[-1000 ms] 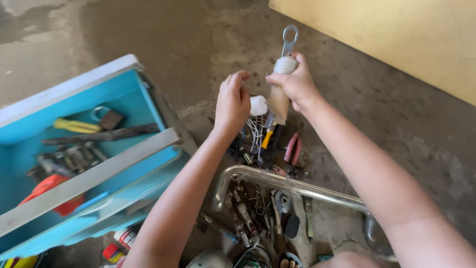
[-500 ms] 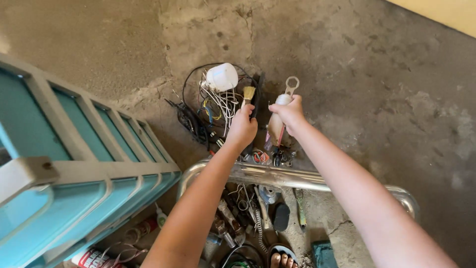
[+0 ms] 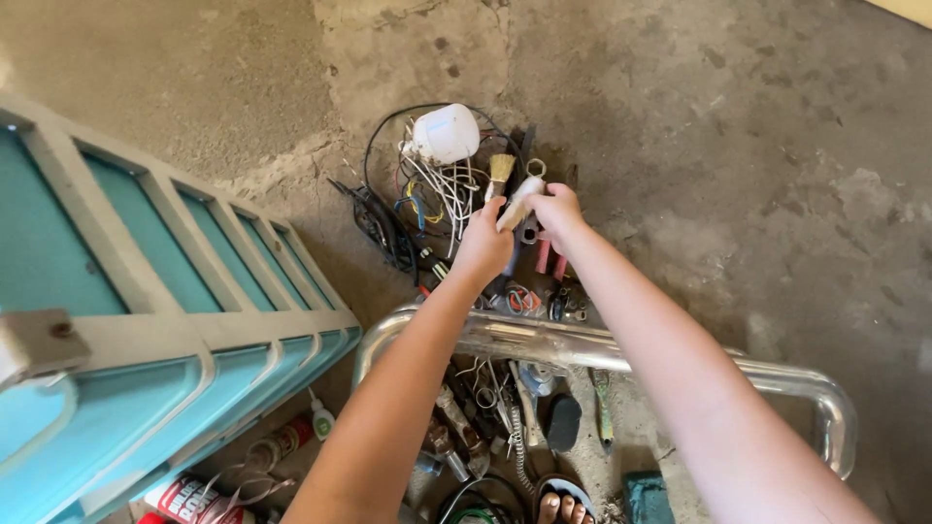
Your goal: Clean and organize a small set of plastic storage drawers.
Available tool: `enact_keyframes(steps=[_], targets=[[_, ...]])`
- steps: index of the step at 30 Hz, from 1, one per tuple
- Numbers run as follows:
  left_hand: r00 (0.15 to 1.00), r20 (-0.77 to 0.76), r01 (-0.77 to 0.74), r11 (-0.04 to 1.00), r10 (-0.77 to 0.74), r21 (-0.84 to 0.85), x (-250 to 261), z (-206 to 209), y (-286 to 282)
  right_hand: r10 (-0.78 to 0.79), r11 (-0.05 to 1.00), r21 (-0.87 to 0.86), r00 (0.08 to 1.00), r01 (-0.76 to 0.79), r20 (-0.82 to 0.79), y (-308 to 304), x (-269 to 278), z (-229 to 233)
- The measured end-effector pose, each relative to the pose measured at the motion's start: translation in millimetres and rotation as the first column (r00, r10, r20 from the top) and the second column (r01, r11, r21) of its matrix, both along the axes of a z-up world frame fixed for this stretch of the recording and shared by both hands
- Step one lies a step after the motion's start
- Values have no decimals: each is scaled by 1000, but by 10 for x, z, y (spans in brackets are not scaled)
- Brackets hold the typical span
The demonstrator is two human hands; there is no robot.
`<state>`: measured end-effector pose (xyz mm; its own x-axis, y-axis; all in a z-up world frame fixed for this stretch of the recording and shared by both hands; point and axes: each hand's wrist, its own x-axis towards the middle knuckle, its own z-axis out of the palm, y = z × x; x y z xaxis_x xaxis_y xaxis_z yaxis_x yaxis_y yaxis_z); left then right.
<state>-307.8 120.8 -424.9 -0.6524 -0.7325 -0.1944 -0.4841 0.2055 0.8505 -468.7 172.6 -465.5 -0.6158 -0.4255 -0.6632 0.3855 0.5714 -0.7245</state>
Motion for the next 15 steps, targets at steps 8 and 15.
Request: enact_keyframes(steps=[8, 15], targets=[[977, -204, -72, 996, 59, -56, 4, 466, -237, -37, 984, -176, 987, 9, -153, -96, 106, 779], [881, -424, -216, 976, 211, 36, 224, 1751, -407, -36, 891, -452, 990, -30, -137, -320, 381, 2133]])
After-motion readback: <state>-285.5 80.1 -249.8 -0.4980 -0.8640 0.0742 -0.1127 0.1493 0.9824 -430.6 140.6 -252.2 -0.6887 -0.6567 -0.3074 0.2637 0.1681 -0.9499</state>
